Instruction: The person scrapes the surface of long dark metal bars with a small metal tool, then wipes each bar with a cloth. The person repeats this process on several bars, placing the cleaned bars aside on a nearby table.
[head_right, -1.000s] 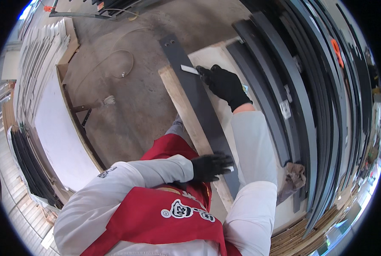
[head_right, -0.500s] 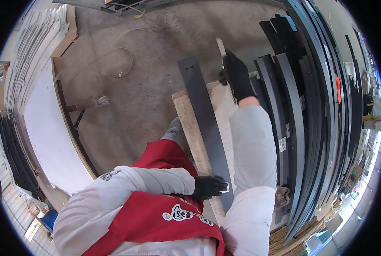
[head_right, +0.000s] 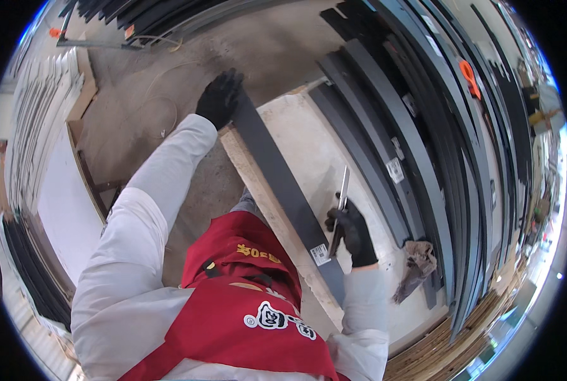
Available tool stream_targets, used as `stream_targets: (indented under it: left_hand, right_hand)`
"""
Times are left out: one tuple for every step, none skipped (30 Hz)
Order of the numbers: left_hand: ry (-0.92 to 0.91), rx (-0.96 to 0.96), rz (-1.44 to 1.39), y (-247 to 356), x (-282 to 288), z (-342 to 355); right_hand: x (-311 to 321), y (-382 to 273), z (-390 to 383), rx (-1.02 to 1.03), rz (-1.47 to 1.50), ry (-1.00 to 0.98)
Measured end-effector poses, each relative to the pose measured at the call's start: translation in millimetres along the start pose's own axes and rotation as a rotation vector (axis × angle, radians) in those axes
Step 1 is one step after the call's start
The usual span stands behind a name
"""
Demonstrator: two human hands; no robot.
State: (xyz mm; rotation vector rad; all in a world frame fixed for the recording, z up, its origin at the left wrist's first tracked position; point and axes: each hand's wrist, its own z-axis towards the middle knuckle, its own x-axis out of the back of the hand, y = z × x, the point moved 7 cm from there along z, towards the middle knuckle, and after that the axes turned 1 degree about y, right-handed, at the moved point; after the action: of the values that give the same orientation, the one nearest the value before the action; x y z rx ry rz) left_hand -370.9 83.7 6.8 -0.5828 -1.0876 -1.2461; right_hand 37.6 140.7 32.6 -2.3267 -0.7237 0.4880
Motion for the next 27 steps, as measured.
stream_targets:
  left_hand:
    - [-0.032, 0.07, -0.096, -9.9, -4.6, -0.3]
    - [-0.073, 0.131, -0.202, -12.4, -6.6, 3.8]
    - [-0.12, 0.189, -0.305, -13.1, -9.3, 7.4]
    - [-0.126, 0.179, -0.264, -12.3, -15.6, 2.1]
    - [-0.176, 0.157, -0.181, 4.3, -17.8, -1.3]
    - [-0.232, 0.129, -0.102, 25.1, -17.5, -10.7]
    - [-0.285, 0.099, -0.019, 46.0, -16.0, -20.9]
    - [-0.286, 0.077, -0.045, 78.9, -13.8, -30.9]
    - [-0.291, 0.061, -0.072, 116.5, -13.0, -42.6]
    - [-0.367, -0.003, -0.107, 156.7, -6.3, -49.3]
    - [-0.441, -0.062, -0.141, 191.6, 0.3, -56.7]
    - [-0.472, -0.129, -0.201, 219.7, 1.4, -69.4]
    - [-0.505, -0.192, -0.267, 242.6, 1.6, -81.4]
    - [-0.641, -0.279, -0.372, 265.9, -3.3, -94.0]
    - [-0.782, -0.368, -0.475, 291.0, 2.9, -99.6]
    - [-0.978, -0.461, -0.359, 307.7, 7.6, -109.1]
    - [-0.849, -0.624, -0.389, 320.9, 13.3, -110.4]
    - [-0.714, -0.78, -0.425, 330.9, 18.0, -113.0]
    - [-0.573, -0.927, -0.468, 339.4, 22.1, -117.5]
    - [-0.606, -0.963, -0.531, 344.0, 11.4, -123.6]
    - [-0.622, -0.999, -0.618, 347.3, -0.8, -129.2]
    - [-0.639, -1.028, -0.705, 349.2, -13.1, -135.0]
    - [-0.659, -1.057, -0.794, 352.4, -20.3, -139.4]
    - [-0.61, -1.066, -0.853, 355.1, -12.0, -131.9]
    - [-0.645, -1.052, -0.848, 359.1, -10.1, -130.5]
    - [-0.678, -1.035, -0.838, 360.6, -7.4, -128.1]
    - [-0.709, -1.016, -0.825, 362.6, -4.4, -125.8]
  right_hand:
    - [4.2, 14.1, -16.2, -0.02, 0.011, 0.031]
    - [3.2, 26.1, -34.7, -0.003, 0.094, 0.041]
    - [1.2, 38.2, -51.0, 0.016, 0.181, 0.05]
    - [-3.0, 46.5, -67.0, -0.007, 0.199, 0.097]
    - [-6.6, 55.0, -82.5, -0.033, 0.219, 0.142]
    - [-7.2, 69.1, -92.4, -0.008, 0.263, 0.176]
    - [-4.5, 86.8, -101.2, 0.036, 0.272, 0.163]
    - [-3.3, 99.4, -107.5, 0.096, 0.294, 0.22]
    - [-3.8, 110.5, -114.0, 0.149, 0.312, 0.277]
    - [-1.2, 123.0, -117.7, 0.174, 0.292, 0.336]
    - [2.0, 129.5, -117.9, 0.197, 0.265, 0.394]
    - [0.3, 123.5, -121.8, 0.211, 0.238, 0.469]
    - [2.9, 131.5, -125.8, 0.242, 0.239, 0.533]
    - [7.4, 142.9, -128.7, 0.245, 0.282, 0.598]
    - [11.3, 154.8, -132.3, 0.246, 0.328, 0.666]
    - [12.6, 163.0, -138.0, 0.267, 0.271, 0.736]
    - [13.9, 171.4, -143.4, 0.255, 0.225, 0.843]
    - [14.3, 179.0, -148.0, 0.238, 0.178, 0.947]
    - [13.6, 185.1, -152.7, 0.214, 0.128, 1.048]
    - [9.5, 180.7, -157.5, 0.266, -0.033, 1.145]
    - [0.6, 180.1, -157.6, 0.264, -0.175, 1.174]
    - [-10.3, 179.8, -156.0, 0.259, -0.321, 1.194]
    - [-21.5, 178.1, -152.7, 0.246, -0.468, 1.209]
    - [-32.2, 173.7, -146.9, 0.17, -0.376, 1.096]
    - [-40.4, 175.0, -141.3, 0.083, -0.329, 1.052]
    - [-49.2, 172.7, -137.1, 0.131, -0.346, 1.076]
    - [-56.8, 171.9, -133.1, 0.179, -0.365, 1.1]
